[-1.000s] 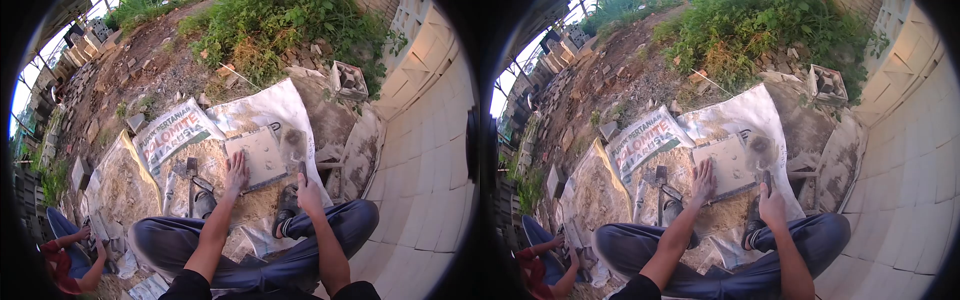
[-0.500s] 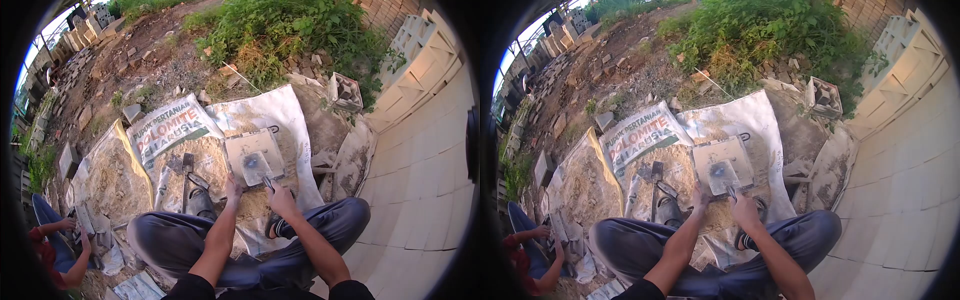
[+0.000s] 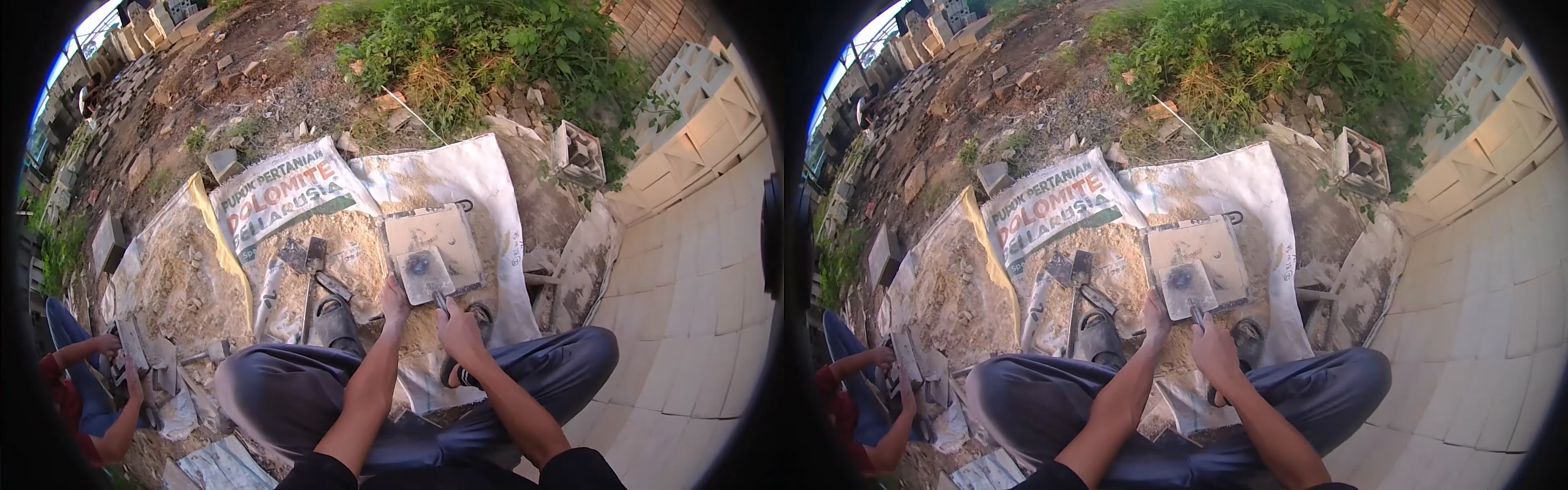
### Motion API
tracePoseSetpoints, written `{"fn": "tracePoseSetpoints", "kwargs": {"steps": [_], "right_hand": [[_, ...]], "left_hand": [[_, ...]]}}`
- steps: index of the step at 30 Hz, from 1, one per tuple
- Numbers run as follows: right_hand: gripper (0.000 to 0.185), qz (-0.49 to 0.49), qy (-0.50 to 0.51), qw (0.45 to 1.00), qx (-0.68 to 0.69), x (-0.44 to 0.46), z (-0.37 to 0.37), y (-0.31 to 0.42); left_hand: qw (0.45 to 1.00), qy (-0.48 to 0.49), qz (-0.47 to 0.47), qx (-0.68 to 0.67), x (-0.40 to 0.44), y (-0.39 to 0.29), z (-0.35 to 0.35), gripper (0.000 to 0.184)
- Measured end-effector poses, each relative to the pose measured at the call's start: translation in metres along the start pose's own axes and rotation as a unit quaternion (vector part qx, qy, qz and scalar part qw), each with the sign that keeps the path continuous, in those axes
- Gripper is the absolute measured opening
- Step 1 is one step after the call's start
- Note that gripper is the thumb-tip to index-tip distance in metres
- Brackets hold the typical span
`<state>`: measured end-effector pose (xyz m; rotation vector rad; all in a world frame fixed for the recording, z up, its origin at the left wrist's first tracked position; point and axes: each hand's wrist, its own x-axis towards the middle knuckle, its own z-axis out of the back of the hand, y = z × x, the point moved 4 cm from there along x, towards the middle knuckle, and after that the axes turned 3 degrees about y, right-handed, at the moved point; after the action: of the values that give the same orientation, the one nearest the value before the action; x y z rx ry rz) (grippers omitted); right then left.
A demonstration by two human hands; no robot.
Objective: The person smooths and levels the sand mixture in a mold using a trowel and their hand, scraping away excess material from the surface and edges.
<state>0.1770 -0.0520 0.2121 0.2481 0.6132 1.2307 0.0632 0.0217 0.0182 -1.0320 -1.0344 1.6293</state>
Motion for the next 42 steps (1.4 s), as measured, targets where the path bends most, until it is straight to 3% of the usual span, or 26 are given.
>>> {"fn": "tracePoseSetpoints", "kwargs": {"steps": [4, 6, 16, 22, 26, 27, 31, 34, 36, 42], "right_hand": [[0.039, 0.006, -0.006, 1.000, -0.003, 0.010, -0.003, 0.000], [0.039, 0.009, -0.010, 1.000, -0.001, 0.011, -0.003, -0.006], [0.042, -0.012, -0.010, 1.000, -0.006, 0.007, -0.006, 0.004], [0.044, 0.002, -0.008, 1.000, -0.008, 0.021, -0.009, 0.007], [0.044, -0.021, 0.014, 0.999, -0.029, 0.019, -0.015, 0.004], [0.044, -0.007, 0.005, 1.000, -0.024, 0.025, -0.017, 0.006], [0.043, 0.011, -0.007, 1.000, -0.018, 0.021, -0.018, 0.006], [0.043, -0.020, 0.006, 0.999, -0.034, 0.011, -0.022, 0.005], [0.044, 0.005, -0.004, 1.000, -0.028, 0.027, -0.026, 0.004], [0.045, -0.001, 0.001, 1.000, -0.013, 0.013, -0.026, 0.004]], "left_hand": [[0.998, 0.036, -0.013, -0.053, -0.006, -0.007, -0.001, 0.055], [0.993, 0.038, 0.024, -0.113, -0.006, -0.012, 0.000, 0.055], [1.000, -0.006, 0.005, 0.006, -0.002, -0.003, 0.000, 0.056], [0.999, 0.015, 0.016, -0.025, -0.006, -0.002, -0.002, 0.057], [0.999, -0.031, -0.029, -0.034, 0.000, 0.003, -0.004, 0.057], [0.998, 0.031, 0.008, -0.053, 0.000, 0.007, -0.006, 0.057], [0.999, 0.036, 0.020, -0.026, -0.001, 0.008, -0.002, 0.057], [0.993, 0.030, -0.028, -0.114, 0.000, -0.006, -0.003, 0.056], [0.997, 0.047, 0.022, -0.048, -0.004, -0.002, -0.001, 0.056], [0.999, 0.014, -0.021, -0.036, 0.002, 0.008, -0.003, 0.055]]}}
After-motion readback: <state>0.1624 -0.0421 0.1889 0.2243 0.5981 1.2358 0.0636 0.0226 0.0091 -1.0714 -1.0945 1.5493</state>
